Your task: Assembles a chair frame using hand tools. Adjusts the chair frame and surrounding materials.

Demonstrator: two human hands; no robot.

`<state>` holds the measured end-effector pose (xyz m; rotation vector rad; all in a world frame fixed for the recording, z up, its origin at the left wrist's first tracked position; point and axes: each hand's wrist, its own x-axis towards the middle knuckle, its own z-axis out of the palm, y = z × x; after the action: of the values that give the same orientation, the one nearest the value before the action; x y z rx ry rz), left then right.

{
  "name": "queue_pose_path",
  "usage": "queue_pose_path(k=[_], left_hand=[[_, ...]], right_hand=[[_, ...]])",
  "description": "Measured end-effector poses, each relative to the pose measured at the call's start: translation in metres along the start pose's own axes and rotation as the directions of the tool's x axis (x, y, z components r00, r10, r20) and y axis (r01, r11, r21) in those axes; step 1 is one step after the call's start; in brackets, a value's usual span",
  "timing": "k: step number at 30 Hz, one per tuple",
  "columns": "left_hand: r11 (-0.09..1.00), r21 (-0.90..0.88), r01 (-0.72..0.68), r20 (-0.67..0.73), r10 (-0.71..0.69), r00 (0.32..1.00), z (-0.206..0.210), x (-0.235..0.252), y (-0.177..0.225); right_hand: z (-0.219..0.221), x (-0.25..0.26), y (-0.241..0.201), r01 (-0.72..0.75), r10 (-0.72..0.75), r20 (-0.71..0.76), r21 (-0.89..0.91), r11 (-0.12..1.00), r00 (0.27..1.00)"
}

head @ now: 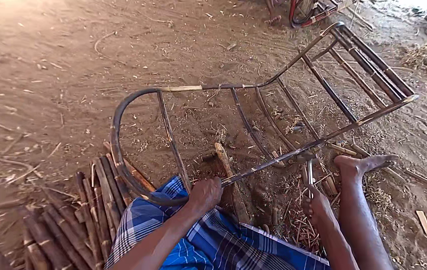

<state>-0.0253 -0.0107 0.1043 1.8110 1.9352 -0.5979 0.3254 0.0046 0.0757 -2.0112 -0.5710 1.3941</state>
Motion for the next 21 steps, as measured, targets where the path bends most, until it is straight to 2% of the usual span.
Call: queue_pose_path(k=[1,3,6,8,10,11,12,14,15,16,17,18,19,20,21], left_hand=[[1.0,-0.005,-0.002,-0.007,0.002,1.0,0.001,0.001,0.0],[1.0,-0.028,-0.004,-0.012,0.003,1.0,0.0,0.004,0.002],[1.0,-0.024,-0.006,-0.003,0.006,1.0,0.002,0.003,-0.001],[1.0,-0.008,-0.021,-0.017,0.021,1.0,0.003,0.003,-0.001],[1.0,0.001,-0.028,-0.02,0.028,0.999,0.003,0.003,-0.001],[1.0,0.005,-0.023,-0.009,0.023,1.0,0.002,0.002,-0.001],[1.0,0.007,-0.016,-0.002,0.016,1.0,0.001,0.001,-0.001],[1.0,-0.004,-0.015,-0.012,0.015,1.0,0.001,0.0,0.0],[1.0,-0.011,-0.015,-0.014,0.014,1.0,0.0,0.001,0.0],[1.0,-0.015,-0.014,-0.011,0.013,1.0,-0.001,0.002,-0.001],[1.0,-0.016,-0.011,-0.005,0.011,1.0,-0.001,0.004,-0.001],[1.0,-0.018,-0.014,-0.004,0.014,1.0,0.001,0.004,-0.002],[1.0,-0.016,-0.02,-0.007,0.02,1.0,0.003,0.003,-0.003],[1.0,-0.006,-0.025,-0.014,0.025,1.0,0.003,0.003,-0.003],[1.0,0.006,-0.028,-0.013,0.028,1.0,0.003,0.004,-0.002]], right_hand=[[-0.011,-0.022,0.006,-0.027,0.021,0.074,0.075,0.997,0.997],[-0.023,-0.061,0.028,0.007,-0.023,0.196,0.082,0.997,0.98],[-0.015,-0.105,0.053,0.072,-0.073,0.415,0.017,0.997,0.907],[0.002,-0.123,0.056,0.157,-0.095,0.481,-0.089,0.984,0.872],[0.018,-0.126,0.063,0.342,-0.191,0.473,-0.256,0.904,0.86],[0.024,-0.124,0.068,0.424,-0.234,0.459,-0.371,0.826,0.857],[0.029,-0.122,0.07,0.462,-0.243,0.451,-0.479,0.746,0.859],[0.03,-0.116,0.068,0.43,-0.153,0.464,-0.582,0.69,0.873],[0.029,-0.115,0.067,0.434,-0.152,0.468,-0.587,0.683,0.871],[0.028,-0.118,0.066,0.483,-0.232,0.459,-0.567,0.667,0.858],[0.029,-0.124,0.065,0.573,-0.381,0.434,-0.53,0.625,0.816],[0.03,-0.13,0.064,0.679,-0.541,0.411,-0.481,0.555,0.734],[0.03,-0.133,0.061,0.752,-0.625,0.422,-0.423,0.505,0.657],[0.031,-0.131,0.059,0.778,-0.632,0.454,-0.377,0.502,0.628],[0.031,-0.128,0.057,0.761,-0.59,0.486,-0.334,0.556,0.644]])
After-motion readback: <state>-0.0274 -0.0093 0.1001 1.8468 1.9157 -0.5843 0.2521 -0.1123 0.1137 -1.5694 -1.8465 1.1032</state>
